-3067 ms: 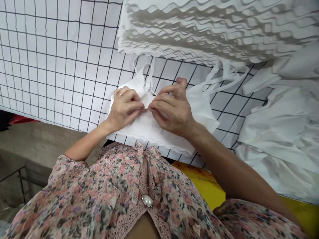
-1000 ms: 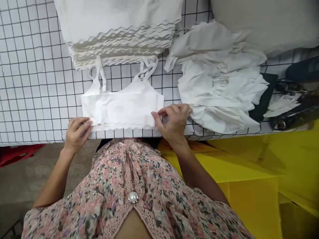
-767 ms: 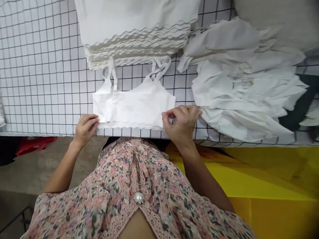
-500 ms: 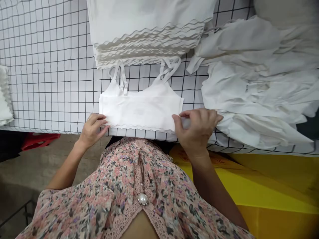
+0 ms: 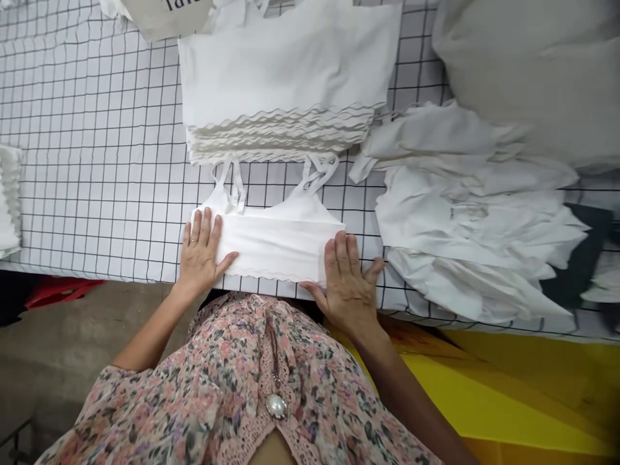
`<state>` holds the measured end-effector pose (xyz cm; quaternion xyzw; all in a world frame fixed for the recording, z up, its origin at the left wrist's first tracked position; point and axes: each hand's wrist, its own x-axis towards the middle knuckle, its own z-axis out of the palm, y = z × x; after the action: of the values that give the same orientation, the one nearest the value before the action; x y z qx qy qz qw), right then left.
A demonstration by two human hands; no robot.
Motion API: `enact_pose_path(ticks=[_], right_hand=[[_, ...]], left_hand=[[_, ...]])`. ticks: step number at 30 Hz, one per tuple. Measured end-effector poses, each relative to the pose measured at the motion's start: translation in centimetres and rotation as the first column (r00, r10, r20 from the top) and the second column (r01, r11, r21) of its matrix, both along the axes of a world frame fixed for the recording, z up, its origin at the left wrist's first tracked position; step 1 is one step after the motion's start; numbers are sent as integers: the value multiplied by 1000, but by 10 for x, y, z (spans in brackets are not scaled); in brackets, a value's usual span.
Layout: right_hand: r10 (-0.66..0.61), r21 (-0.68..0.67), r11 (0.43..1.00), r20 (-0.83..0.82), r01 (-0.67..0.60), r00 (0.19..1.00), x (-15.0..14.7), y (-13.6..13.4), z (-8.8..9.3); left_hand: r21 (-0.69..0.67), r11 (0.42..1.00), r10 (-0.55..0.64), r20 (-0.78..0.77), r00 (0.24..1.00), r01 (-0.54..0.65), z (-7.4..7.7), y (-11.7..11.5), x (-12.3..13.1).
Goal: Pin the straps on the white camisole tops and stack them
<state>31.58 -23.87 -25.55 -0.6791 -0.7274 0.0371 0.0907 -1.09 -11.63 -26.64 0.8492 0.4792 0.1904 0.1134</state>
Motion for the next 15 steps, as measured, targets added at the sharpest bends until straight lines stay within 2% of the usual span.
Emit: enact_pose_path(ticks=[1, 3, 6, 7, 9, 11, 13, 15], right_hand=[[11, 23, 1000, -7, -10, 1000, 5, 1, 2], [35, 151, 988, -62, -25, 997, 16, 13, 10], [69, 397, 918, -193, 14, 979, 35, 53, 28], [70, 424, 905, -228, 34, 971, 40, 72, 34], [63, 381, 923, -271, 47, 961, 46, 114, 45], [70, 292, 956, -292, 19, 954, 46, 152, 51], [87, 221, 975, -283, -23, 955, 42, 179, 53], [95, 179, 983, -252, -50, 963, 40, 193, 51]], left_hand=[[7, 1000, 6, 8, 1000, -6, 1, 0, -2], [43, 999, 4, 44, 999, -6, 6, 3, -3], [103, 995, -28, 178, 984, 9, 25, 19, 7], [91, 995, -56, 244, 968, 34, 33, 27, 15], [-6, 992, -117, 381, 917, 129, 47, 49, 40], [-157, 959, -137, 470, 872, 235, 56, 75, 75], [-274, 921, -126, 464, 877, 277, 58, 102, 112], [-361, 899, -100, 384, 918, 249, 56, 125, 145]])
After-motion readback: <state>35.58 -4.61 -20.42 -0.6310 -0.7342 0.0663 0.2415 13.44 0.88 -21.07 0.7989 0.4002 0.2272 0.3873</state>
